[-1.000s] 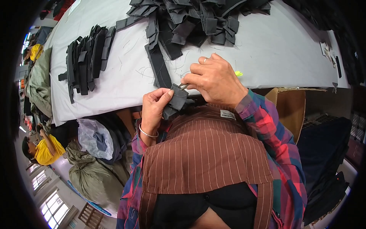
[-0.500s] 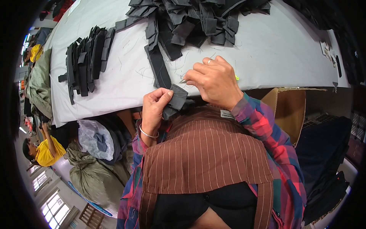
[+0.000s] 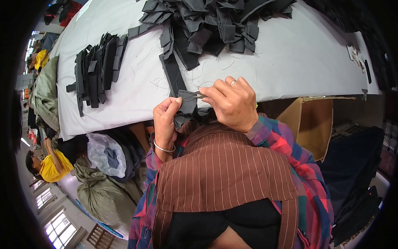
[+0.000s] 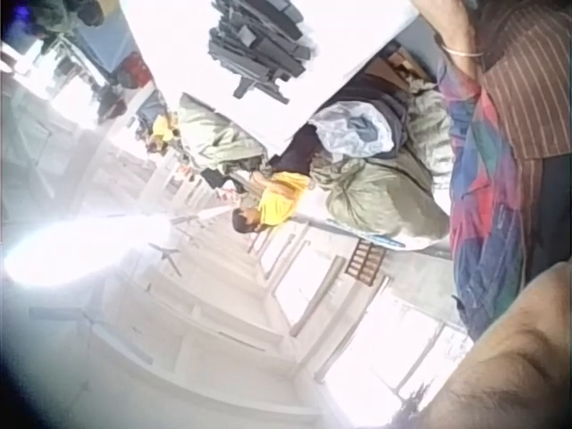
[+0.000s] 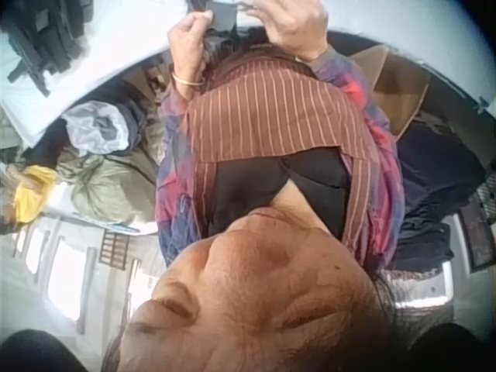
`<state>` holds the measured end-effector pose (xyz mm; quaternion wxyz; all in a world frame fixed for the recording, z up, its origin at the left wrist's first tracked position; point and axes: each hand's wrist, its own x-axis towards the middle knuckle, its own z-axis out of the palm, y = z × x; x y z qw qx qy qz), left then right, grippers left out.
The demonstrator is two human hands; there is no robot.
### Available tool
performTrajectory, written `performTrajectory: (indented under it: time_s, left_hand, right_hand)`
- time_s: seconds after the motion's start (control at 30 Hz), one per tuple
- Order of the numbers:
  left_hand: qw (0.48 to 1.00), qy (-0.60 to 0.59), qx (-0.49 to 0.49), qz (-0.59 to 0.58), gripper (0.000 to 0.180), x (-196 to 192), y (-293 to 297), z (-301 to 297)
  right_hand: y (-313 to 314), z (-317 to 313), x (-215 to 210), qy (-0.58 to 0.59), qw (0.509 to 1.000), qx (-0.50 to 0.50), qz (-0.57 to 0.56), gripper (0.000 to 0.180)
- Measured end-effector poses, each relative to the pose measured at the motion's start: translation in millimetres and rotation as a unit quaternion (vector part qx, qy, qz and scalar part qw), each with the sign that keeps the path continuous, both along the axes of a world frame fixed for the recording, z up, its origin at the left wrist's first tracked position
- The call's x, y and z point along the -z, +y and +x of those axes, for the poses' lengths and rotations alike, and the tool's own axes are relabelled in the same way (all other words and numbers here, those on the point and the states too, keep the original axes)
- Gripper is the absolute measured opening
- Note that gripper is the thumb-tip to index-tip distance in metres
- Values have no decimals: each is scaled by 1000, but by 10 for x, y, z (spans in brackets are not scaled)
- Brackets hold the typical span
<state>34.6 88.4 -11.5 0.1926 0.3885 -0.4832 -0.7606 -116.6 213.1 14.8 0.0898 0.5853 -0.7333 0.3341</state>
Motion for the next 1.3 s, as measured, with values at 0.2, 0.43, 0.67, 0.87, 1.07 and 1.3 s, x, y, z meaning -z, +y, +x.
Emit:
performTrajectory:
  time_s: [0.2,0.43,0.67,0.87,1.07,1.3]
  left_hand:
    - [1000,-2,-9,14,14,-20,11,0]
    - [996,46,14,73,9,-341,-9,69]
    - [991,122,23,-59,26,-203,-42,135]
    - [983,121,-41,-131,25,-82,20,101]
    - [974,143,-66,-163,26,-25,-3,60]
    - [975,166,-27,-146,24,0,1,76]
  right_hand:
    - [10,32,12,35,999,15,-8,20]
    - [59,-54,-97,-82,996,-36,-19,20]
    - [5,-94,-261,-461,884,-23,-72,16]
    - [85,-26,-178,-413,909,-52,-34,15]
    - [33,4,-152,-326,942,-84,-5,15]
    - [-23,-26,-185,-267,959,-87,27,13]
